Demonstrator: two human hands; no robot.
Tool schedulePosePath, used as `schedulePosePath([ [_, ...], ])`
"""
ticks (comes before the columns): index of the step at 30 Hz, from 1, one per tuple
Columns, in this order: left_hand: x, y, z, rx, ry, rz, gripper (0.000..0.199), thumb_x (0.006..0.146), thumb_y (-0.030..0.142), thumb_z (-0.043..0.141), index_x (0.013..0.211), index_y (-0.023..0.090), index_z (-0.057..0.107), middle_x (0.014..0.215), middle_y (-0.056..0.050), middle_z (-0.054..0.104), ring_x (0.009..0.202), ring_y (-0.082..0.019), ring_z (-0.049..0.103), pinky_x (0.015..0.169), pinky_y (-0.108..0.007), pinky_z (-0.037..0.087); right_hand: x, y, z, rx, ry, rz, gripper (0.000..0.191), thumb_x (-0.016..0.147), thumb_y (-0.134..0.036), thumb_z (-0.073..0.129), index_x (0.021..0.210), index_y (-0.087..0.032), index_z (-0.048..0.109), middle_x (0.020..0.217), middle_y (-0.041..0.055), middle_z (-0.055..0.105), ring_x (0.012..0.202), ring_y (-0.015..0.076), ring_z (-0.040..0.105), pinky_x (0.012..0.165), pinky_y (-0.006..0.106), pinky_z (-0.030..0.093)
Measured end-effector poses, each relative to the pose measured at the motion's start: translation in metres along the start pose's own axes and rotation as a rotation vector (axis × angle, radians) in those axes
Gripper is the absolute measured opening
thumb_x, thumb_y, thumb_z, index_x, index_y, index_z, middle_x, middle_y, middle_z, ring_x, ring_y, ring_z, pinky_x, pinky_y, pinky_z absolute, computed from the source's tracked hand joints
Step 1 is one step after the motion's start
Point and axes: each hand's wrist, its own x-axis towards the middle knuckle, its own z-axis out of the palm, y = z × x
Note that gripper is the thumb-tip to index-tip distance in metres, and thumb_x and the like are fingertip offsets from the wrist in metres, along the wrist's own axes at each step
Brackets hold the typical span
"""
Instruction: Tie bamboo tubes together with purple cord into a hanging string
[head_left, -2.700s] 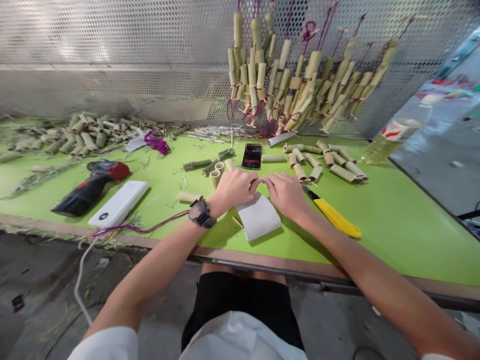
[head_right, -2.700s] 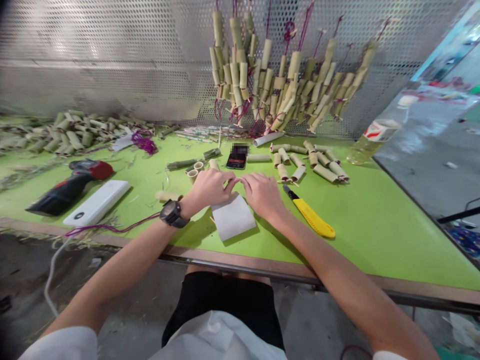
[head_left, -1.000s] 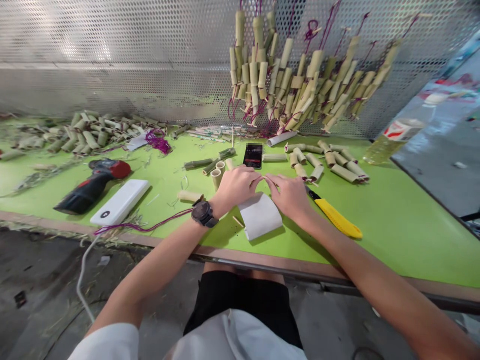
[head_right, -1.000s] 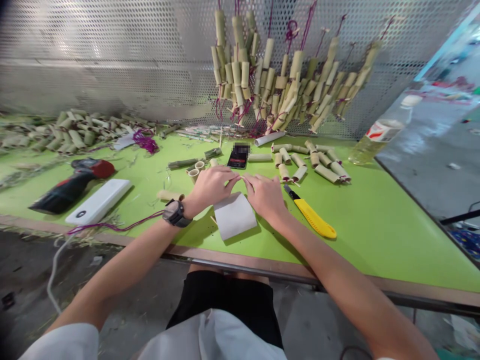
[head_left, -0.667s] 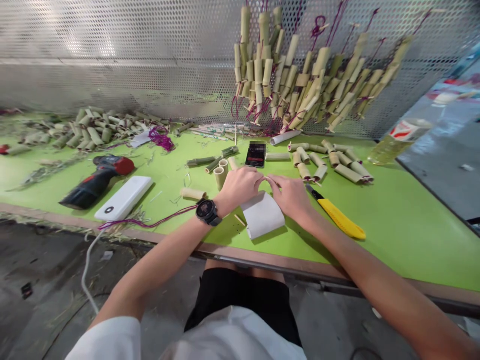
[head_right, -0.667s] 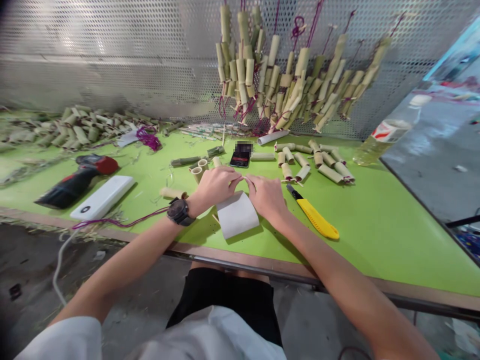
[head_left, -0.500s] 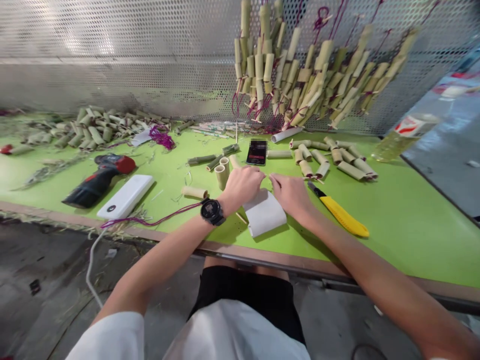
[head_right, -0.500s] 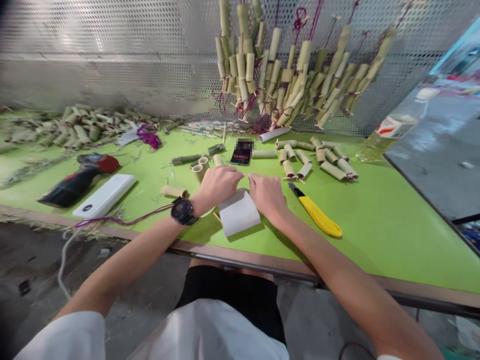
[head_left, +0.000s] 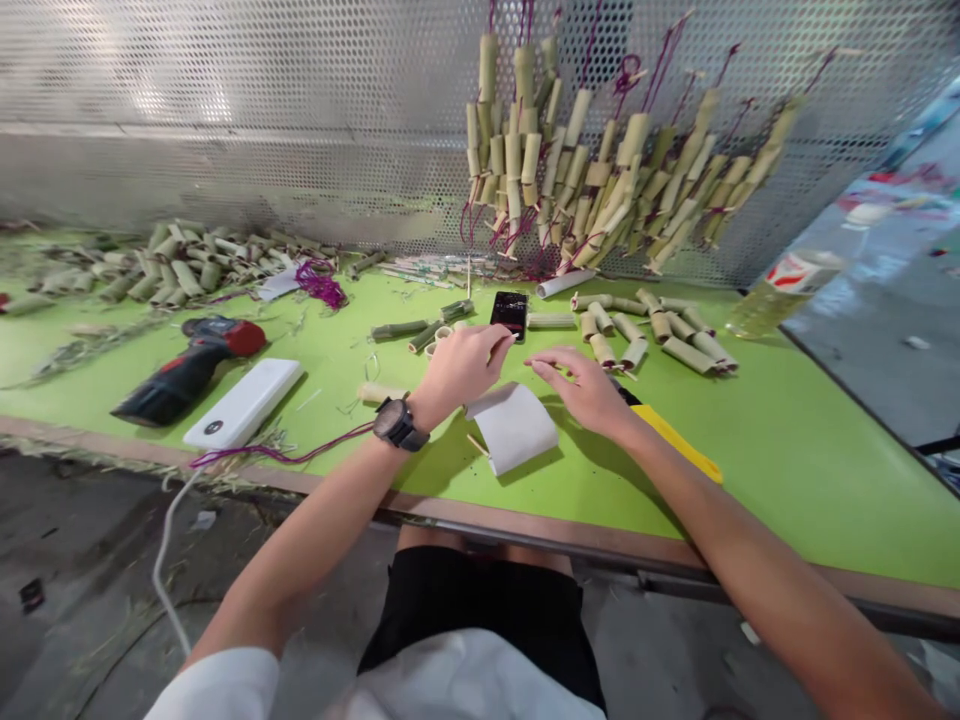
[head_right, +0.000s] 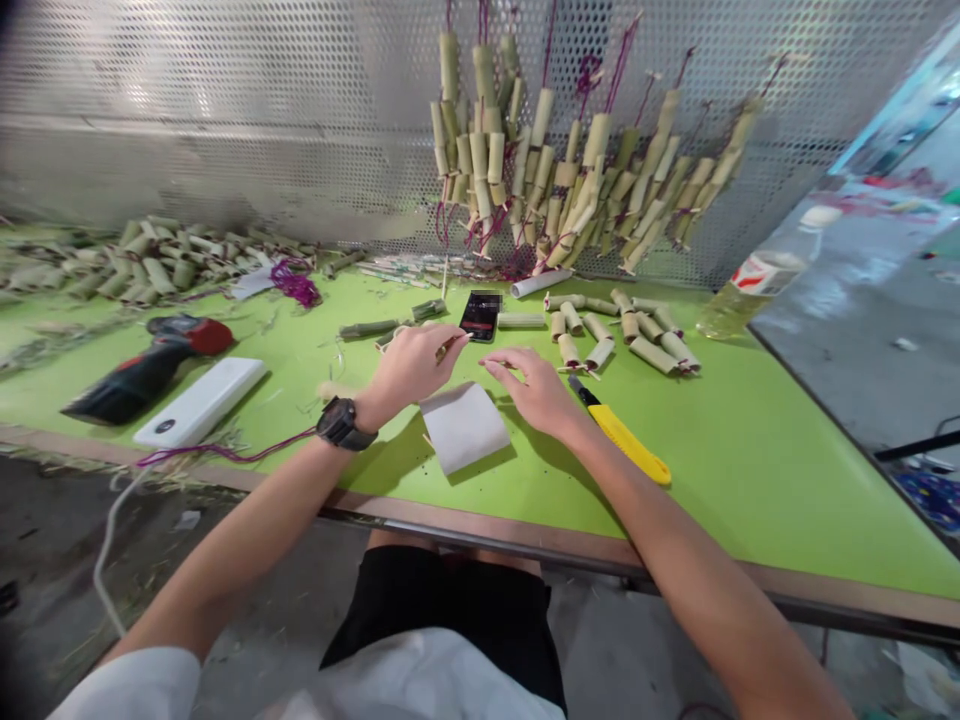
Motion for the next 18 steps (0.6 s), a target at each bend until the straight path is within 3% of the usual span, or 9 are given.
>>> schedulePosePath([
  [4,0.001,-0.001,-0.007,0.003,0.008,-0.042,0.036,0.110,0.034,0.040,0.102,0.016,0.070,0.079,-0.008,0.072,0.063,-0.017,0.059,0.060,-0.029,0.039,-0.001,-0.001,-0.008,0.071,-0.090,0.083,0.036,0.104,-0.051,0.054,0.113,-0.023,0.075,0.114,0.0080,0.079,0.107,0.0262,0.070,0.091,0.039,0.052],
  [8,0.001,-0.006,-0.020,0.097,-0.104,-0.066,0.044,0.112,0.034,0.033,0.089,0.016,0.066,0.072,-0.007,0.066,0.057,-0.016,0.054,0.059,-0.030,0.037,-0.002,-0.004,-0.020,0.130,-0.271,0.111,0.038,0.104,-0.052,0.051,0.111,-0.022,0.072,0.112,0.0074,0.078,0.105,0.0246,0.070,0.095,0.040,0.052],
  [12,-0.005,-0.008,-0.032,0.242,-0.211,0.131,0.044,0.111,0.025,0.028,0.090,0.014,0.066,0.078,-0.010,0.065,0.060,-0.017,0.053,0.062,-0.032,0.036,-0.005,-0.010,-0.021,0.155,-0.428,0.121,0.039,0.104,-0.053,0.051,0.112,-0.023,0.074,0.110,0.0069,0.077,0.099,0.0235,0.070,0.088,0.037,0.053],
  [15,-0.009,-0.005,-0.033,0.319,-0.200,0.308,0.043,0.111,0.022,0.025,0.105,0.012,0.066,0.084,-0.012,0.066,0.063,-0.018,0.053,0.063,-0.033,0.035,-0.008,-0.012,-0.017,0.163,-0.421,0.096,0.041,0.104,-0.056,0.051,0.114,-0.024,0.075,0.105,0.0053,0.076,0.092,0.0217,0.068,0.083,0.036,0.053],
  [18,-0.011,0.001,-0.029,0.301,-0.217,0.384,0.041,0.112,0.026,0.027,0.112,0.013,0.066,0.090,-0.013,0.067,0.064,-0.019,0.052,0.063,-0.033,0.034,-0.009,-0.012,-0.011,0.190,-0.399,0.080,0.041,0.103,-0.056,0.054,0.112,-0.024,0.077,0.103,0.0052,0.077,0.092,0.0218,0.068,0.084,0.036,0.053],
])
